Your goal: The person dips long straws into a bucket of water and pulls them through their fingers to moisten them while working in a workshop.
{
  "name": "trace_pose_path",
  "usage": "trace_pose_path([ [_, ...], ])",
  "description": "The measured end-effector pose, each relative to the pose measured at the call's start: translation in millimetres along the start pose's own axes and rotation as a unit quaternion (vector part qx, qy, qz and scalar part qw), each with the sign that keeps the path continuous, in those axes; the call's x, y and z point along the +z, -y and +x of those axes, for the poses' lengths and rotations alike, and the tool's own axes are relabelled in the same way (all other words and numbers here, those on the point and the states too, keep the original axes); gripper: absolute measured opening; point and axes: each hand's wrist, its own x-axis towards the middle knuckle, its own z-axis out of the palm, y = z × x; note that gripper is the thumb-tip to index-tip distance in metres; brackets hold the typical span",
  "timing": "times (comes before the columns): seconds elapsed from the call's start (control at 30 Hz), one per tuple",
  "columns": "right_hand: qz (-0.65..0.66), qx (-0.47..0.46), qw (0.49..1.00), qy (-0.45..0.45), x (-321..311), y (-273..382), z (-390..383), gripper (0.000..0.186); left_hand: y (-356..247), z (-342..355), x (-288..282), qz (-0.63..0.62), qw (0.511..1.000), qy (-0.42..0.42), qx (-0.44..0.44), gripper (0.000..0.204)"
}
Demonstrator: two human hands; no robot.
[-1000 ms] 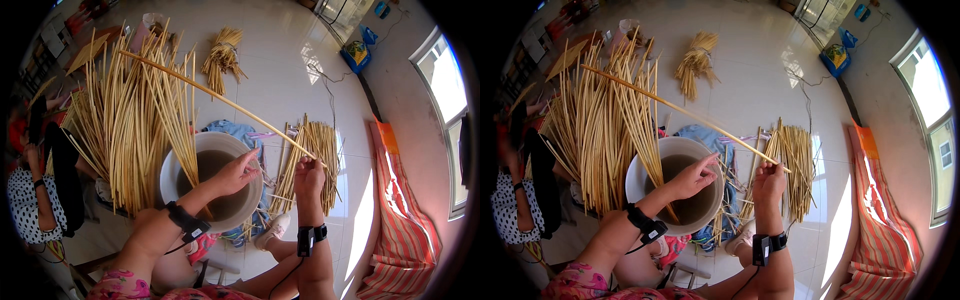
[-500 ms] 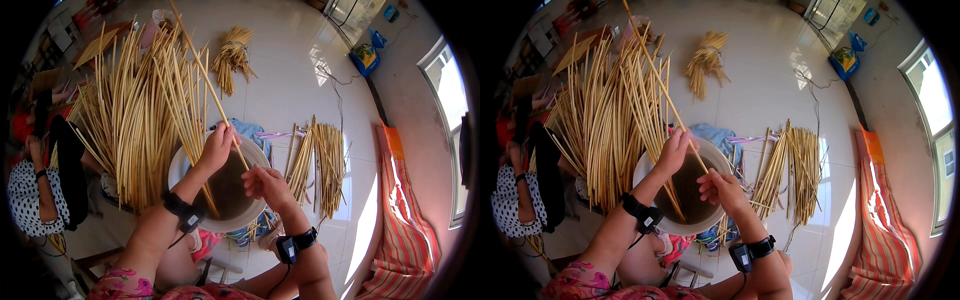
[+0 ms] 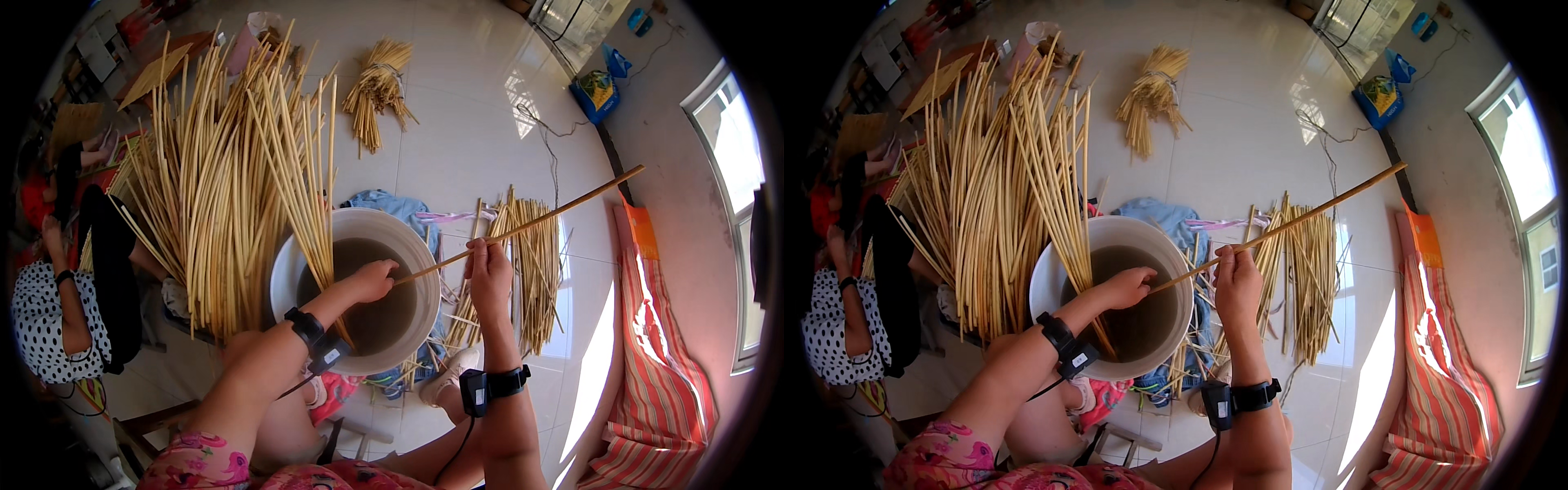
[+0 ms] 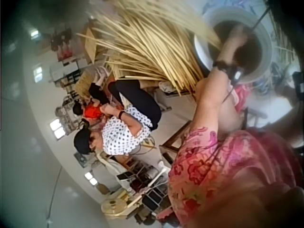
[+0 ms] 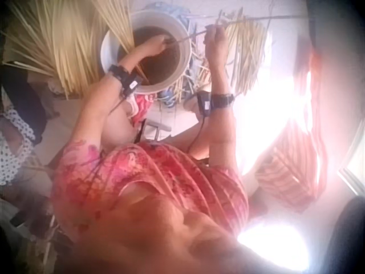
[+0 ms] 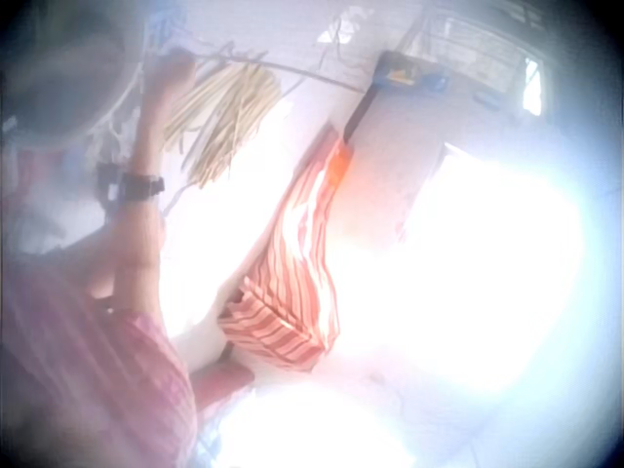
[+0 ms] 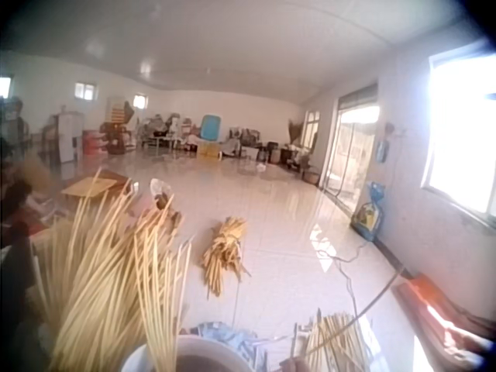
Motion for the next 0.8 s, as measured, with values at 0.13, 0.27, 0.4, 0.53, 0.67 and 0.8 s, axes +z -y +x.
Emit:
trace_pose_path([
  [0.13, -0.010, 0.010, 0.999, 0.040, -10, 5, -7, 0.022, 20, 2, 27, -0.138, 0.969, 0.115, -0.172, 0.043],
  [0.27, -0.022, -0.043, 0.996, 0.071, -11, 5, -8, 0.021, 58, -7, 44, -0.041, 0.969, 0.153, -0.189, 0.044],
  [0.4, -0.028, -0.030, 0.994, 0.099, -18, -2, -9, 0.020, 17, 2, 47, 0.317, 0.900, 0.032, -0.297, 0.037],
  [0.53, -0.055, -0.062, 0.985, 0.149, -7, -6, -13, 0.020, 30, 3, 18, 0.169, 0.966, 0.094, -0.171, 0.035],
  [0.67, 0.015, -0.030, 0.991, 0.132, -9, -8, -8, 0.021, -10, 4, 25, -0.186, 0.982, 0.019, 0.022, 0.034],
  [0.8, 0.065, -0.015, 0.997, 0.030, -35, -1, 10, 0.024, -39, -5, 12, -0.231, 0.967, 0.078, 0.075, 0.034],
])
